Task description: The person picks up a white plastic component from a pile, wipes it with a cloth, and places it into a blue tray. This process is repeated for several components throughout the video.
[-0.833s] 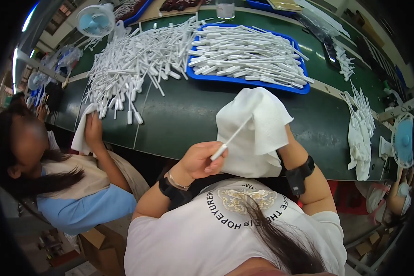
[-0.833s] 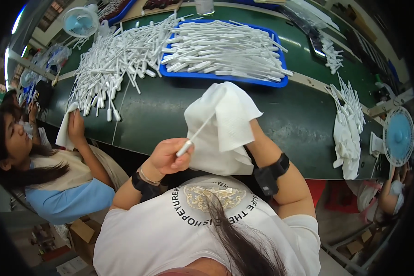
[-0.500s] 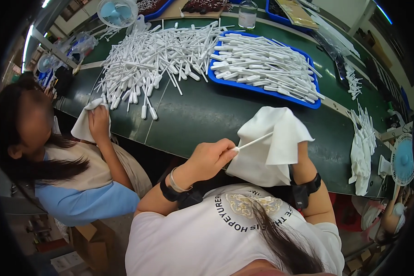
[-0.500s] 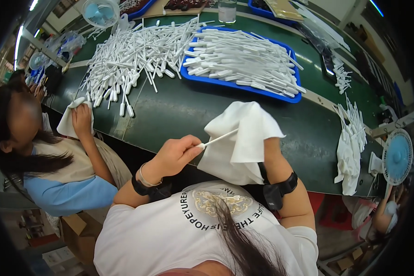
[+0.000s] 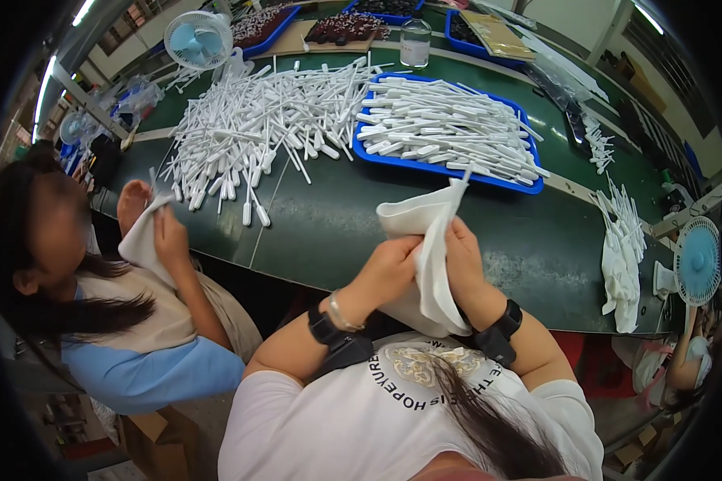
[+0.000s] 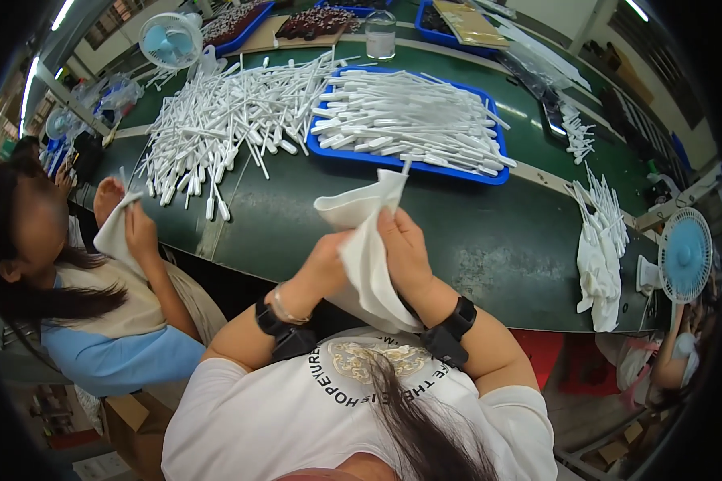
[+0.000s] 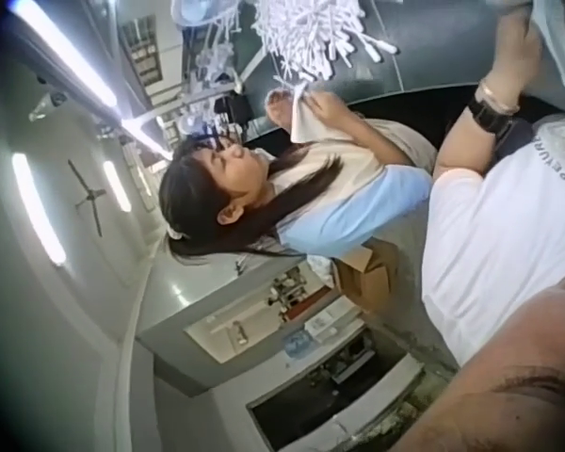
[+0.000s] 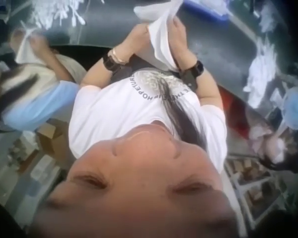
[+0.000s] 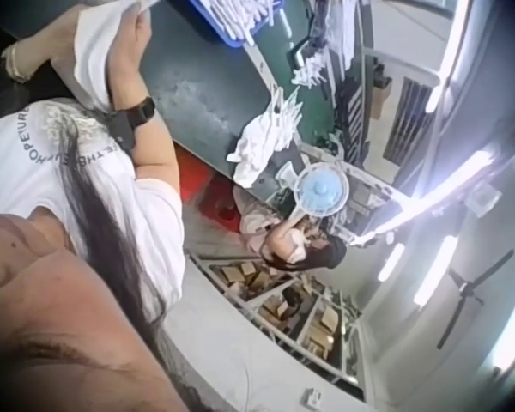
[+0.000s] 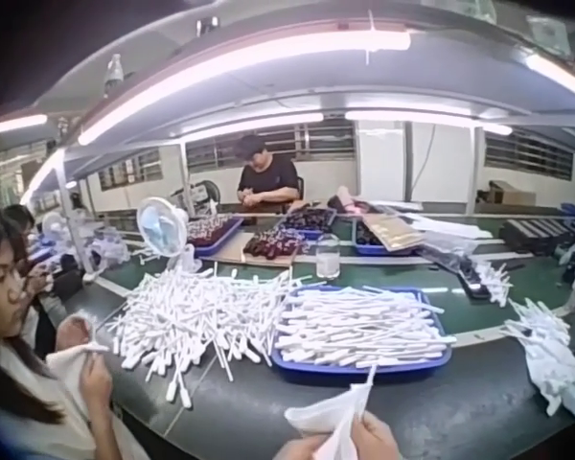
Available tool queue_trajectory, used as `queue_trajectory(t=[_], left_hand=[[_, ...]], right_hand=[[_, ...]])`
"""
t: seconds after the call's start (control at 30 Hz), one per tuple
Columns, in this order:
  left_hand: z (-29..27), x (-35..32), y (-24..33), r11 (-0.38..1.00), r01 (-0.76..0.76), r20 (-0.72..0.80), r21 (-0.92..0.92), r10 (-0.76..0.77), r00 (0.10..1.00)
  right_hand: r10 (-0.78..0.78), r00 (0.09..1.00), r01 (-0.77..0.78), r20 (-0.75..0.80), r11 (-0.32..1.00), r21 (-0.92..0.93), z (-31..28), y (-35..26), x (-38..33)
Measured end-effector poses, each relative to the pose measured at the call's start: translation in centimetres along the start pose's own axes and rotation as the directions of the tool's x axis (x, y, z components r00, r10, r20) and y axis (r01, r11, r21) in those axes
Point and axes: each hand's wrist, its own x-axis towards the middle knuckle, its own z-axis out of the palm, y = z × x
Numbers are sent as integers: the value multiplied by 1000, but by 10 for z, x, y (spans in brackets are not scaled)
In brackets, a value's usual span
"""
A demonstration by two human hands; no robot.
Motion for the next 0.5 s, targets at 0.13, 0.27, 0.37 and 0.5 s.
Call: queue_trajectory(t=[0.13, 0.27, 0.37, 0.5], left_hand=[[-24, -17, 56, 870, -188, -51, 456, 237, 970], [-25, 13, 60, 875, -365, -144, 318, 425, 894], [-17, 30, 53, 897, -395, -154, 198, 426, 891], [-36, 19, 40, 947, -290, -190, -135, 263, 946]], right_hand=[[-246, 837, -60, 488, 846, 530, -85, 34, 39], [-4, 927, -161, 375, 899, 407, -68, 33, 22], [201, 959, -246, 197, 939, 238, -54, 28, 5], [279, 941, -288, -192, 957, -19, -14, 27, 3]])
